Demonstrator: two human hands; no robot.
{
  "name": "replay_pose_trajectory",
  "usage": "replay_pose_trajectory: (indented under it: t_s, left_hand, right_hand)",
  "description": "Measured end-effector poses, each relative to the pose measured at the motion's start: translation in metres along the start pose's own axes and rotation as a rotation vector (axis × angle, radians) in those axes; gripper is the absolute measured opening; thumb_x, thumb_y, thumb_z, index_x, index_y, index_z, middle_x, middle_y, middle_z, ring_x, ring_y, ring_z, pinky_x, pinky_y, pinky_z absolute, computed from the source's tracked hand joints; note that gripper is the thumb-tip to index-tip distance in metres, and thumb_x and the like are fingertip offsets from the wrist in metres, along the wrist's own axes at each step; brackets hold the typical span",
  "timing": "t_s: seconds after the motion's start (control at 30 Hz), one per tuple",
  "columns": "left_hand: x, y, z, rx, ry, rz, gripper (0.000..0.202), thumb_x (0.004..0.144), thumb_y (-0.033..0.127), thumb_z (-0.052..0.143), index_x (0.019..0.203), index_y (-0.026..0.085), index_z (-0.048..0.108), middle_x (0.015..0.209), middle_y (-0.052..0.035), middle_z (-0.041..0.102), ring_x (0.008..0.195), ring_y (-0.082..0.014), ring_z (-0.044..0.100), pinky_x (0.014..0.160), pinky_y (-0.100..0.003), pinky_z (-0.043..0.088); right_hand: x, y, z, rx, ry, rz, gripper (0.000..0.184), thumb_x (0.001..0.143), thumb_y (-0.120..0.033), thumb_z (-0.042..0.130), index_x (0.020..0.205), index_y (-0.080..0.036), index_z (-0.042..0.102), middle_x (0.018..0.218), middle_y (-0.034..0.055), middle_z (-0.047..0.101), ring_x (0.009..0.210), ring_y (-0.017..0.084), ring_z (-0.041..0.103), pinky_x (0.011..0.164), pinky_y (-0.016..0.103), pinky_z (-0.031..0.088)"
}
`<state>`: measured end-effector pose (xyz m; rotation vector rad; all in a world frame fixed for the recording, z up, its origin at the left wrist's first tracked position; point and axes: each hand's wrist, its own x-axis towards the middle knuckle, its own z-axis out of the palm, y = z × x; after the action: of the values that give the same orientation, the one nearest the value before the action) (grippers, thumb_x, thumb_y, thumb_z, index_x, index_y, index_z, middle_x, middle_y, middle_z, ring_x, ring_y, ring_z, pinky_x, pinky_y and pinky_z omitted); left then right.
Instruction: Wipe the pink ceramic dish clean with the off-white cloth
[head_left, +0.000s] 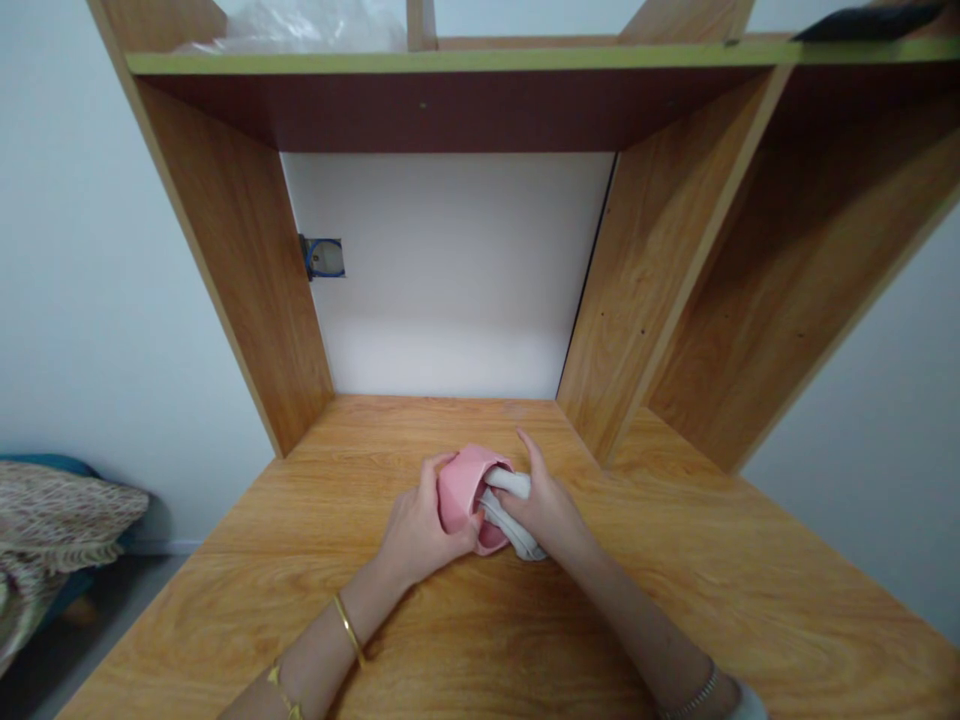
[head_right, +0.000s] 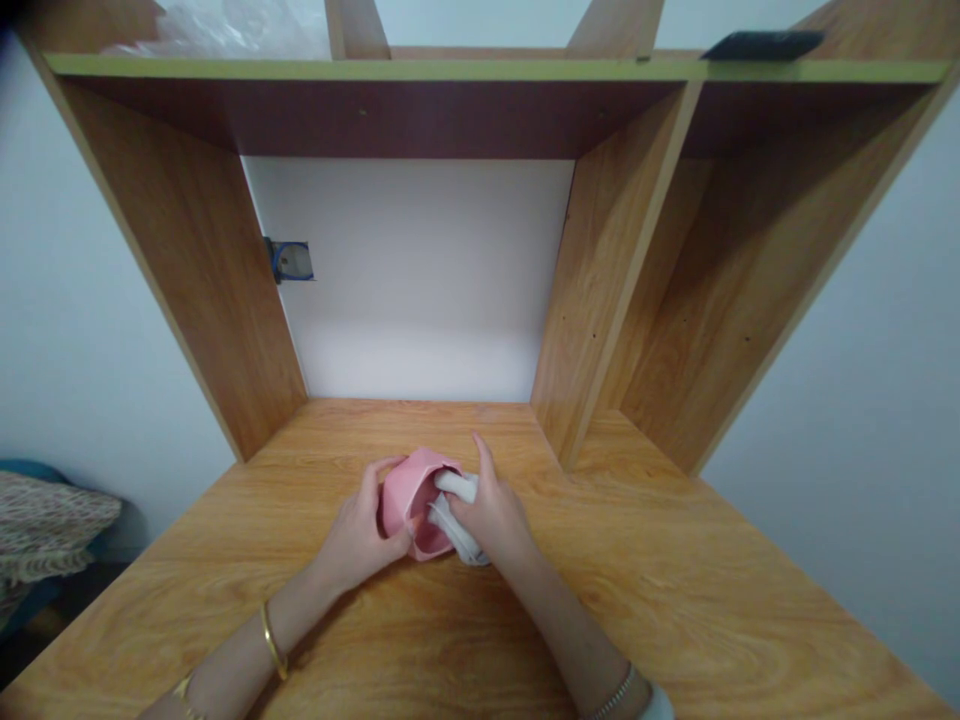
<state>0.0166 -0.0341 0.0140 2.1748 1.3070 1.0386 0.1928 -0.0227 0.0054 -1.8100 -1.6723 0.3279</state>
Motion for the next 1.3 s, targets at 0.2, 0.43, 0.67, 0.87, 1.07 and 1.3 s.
replay_pose_trajectory:
  t_s: [0.2,0.43,0.67,0.87,1.07,1.3]
  left_hand:
    - [0.001,0.0,-0.006,0.076,-0.037,0.077,0.06,0.066,0.039,0.058,0.121,0.023,0.04,0.107,-0.0064,0.061,0.085,-0.024,0.061,0.076,-0.035,0.045]
    - [0.003,-0.002,-0.008,0.124,-0.021,0.144,0.057,0.066,0.037,0.056,0.12,0.022,0.046,0.105,-0.0055,0.063,0.085,-0.0233,0.062,0.076,-0.034,0.047]
    - [0.002,-0.002,-0.006,0.14,-0.028,0.148,0.06,0.068,0.041,0.056,0.124,0.024,0.043,0.101,-0.0051,0.065,0.081,-0.022,0.062,0.074,-0.031,0.047]
    - [0.003,-0.006,-0.006,0.1,-0.049,0.146,0.061,0.071,0.045,0.054,0.127,0.024,0.039,0.107,-0.0052,0.062,0.088,-0.0221,0.061,0.078,-0.032,0.046]
    - [0.003,-0.006,-0.009,0.089,-0.066,0.149,0.06,0.073,0.047,0.053,0.127,0.026,0.038,0.112,-0.0042,0.06,0.092,-0.0221,0.06,0.082,-0.033,0.045]
    - [0.004,-0.006,-0.008,0.069,-0.086,0.162,0.062,0.074,0.047,0.053,0.129,0.026,0.036,0.116,-0.0042,0.058,0.094,-0.0221,0.059,0.083,-0.033,0.045]
  right_hand:
    - [-0.004,-0.006,-0.002,-0.061,-0.04,-0.035,0.078,0.07,-0.029,0.056,0.137,-0.021,0.017,0.073,0.0026,0.063,0.064,0.019,0.06,0.054,0.023,0.036]
    - [-0.009,-0.008,0.003,-0.04,-0.096,-0.08,0.075,0.073,-0.031,0.054,0.137,-0.022,0.016,0.077,0.004,0.065,0.069,0.021,0.061,0.058,0.025,0.038]
    - [-0.007,-0.003,0.003,-0.005,-0.157,-0.117,0.073,0.073,-0.022,0.051,0.136,-0.022,0.016,0.086,0.0051,0.065,0.076,0.021,0.062,0.063,0.026,0.039]
    - [-0.007,-0.001,0.004,0.018,-0.15,-0.151,0.07,0.073,-0.02,0.05,0.136,-0.021,0.019,0.092,0.007,0.066,0.082,0.022,0.061,0.066,0.027,0.041]
    - [-0.007,0.002,0.006,0.015,-0.137,-0.181,0.069,0.073,-0.018,0.049,0.136,-0.019,0.021,0.094,0.0085,0.066,0.085,0.022,0.061,0.069,0.027,0.042]
    - [-0.007,-0.001,0.003,0.013,-0.152,-0.15,0.069,0.074,-0.019,0.05,0.136,-0.019,0.02,0.098,0.0094,0.065,0.088,0.023,0.06,0.071,0.028,0.041]
